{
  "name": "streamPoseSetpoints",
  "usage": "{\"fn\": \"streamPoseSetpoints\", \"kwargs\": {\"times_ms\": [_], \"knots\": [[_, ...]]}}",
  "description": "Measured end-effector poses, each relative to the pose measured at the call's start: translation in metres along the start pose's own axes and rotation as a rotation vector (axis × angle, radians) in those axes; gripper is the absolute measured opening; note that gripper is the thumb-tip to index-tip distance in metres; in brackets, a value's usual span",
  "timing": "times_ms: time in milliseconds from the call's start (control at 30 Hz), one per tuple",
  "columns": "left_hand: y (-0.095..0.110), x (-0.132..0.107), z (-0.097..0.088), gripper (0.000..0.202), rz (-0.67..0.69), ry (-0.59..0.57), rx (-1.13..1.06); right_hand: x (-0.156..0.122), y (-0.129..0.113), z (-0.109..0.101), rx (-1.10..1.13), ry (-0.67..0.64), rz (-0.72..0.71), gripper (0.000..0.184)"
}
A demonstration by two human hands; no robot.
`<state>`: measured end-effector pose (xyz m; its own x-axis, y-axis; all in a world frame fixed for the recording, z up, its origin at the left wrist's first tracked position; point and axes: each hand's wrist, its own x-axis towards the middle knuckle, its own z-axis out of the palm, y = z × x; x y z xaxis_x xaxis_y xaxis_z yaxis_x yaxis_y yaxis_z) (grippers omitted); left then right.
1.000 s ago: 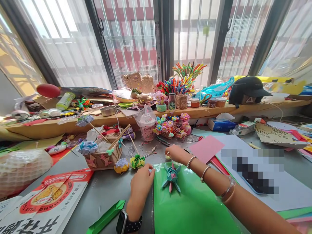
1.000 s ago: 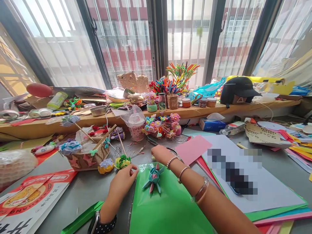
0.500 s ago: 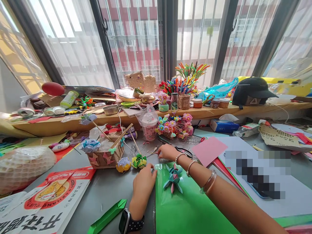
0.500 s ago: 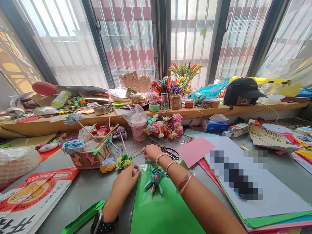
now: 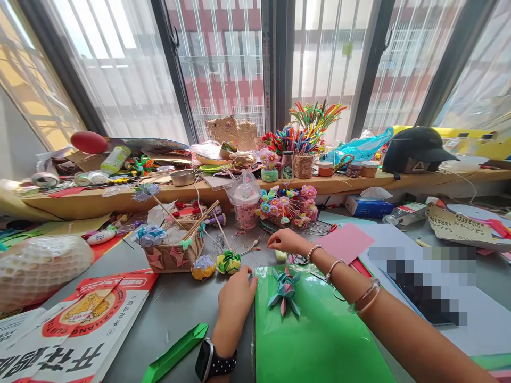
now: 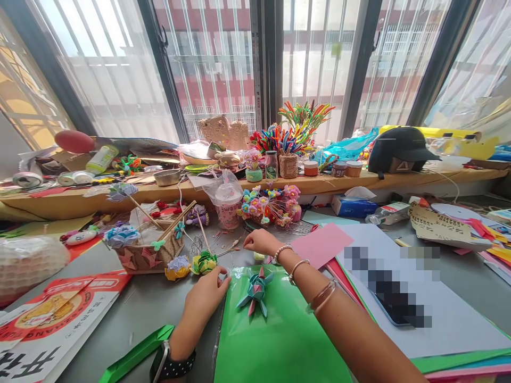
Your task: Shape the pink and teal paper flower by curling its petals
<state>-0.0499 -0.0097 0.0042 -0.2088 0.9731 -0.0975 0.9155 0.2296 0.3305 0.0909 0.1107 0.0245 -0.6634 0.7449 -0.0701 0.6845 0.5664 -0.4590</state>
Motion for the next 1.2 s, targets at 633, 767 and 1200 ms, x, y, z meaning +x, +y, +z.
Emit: {"fn": "streamPoseSetpoints", "kwargs": {"times_ms": [633, 767, 1200], "knots": [[0.004, 0.011, -0.039, 0.024, -0.035, 0.212, 0.002, -0.137, 0.011, 0.036, 0.401, 0.640, 0.145, 0.036], [0.000, 0.038, -0.045, 0.023, -0.023, 0.252, 0.108, -0.145, 0.017, 0.040, 0.500, 0.679, 0.168, 0.039], [-0.023, 0.121, -0.072, 0.030, -0.017, 0.167, 0.332, -0.144, 0.010, 0.053, 0.521, 0.681, 0.154, 0.036]]}}
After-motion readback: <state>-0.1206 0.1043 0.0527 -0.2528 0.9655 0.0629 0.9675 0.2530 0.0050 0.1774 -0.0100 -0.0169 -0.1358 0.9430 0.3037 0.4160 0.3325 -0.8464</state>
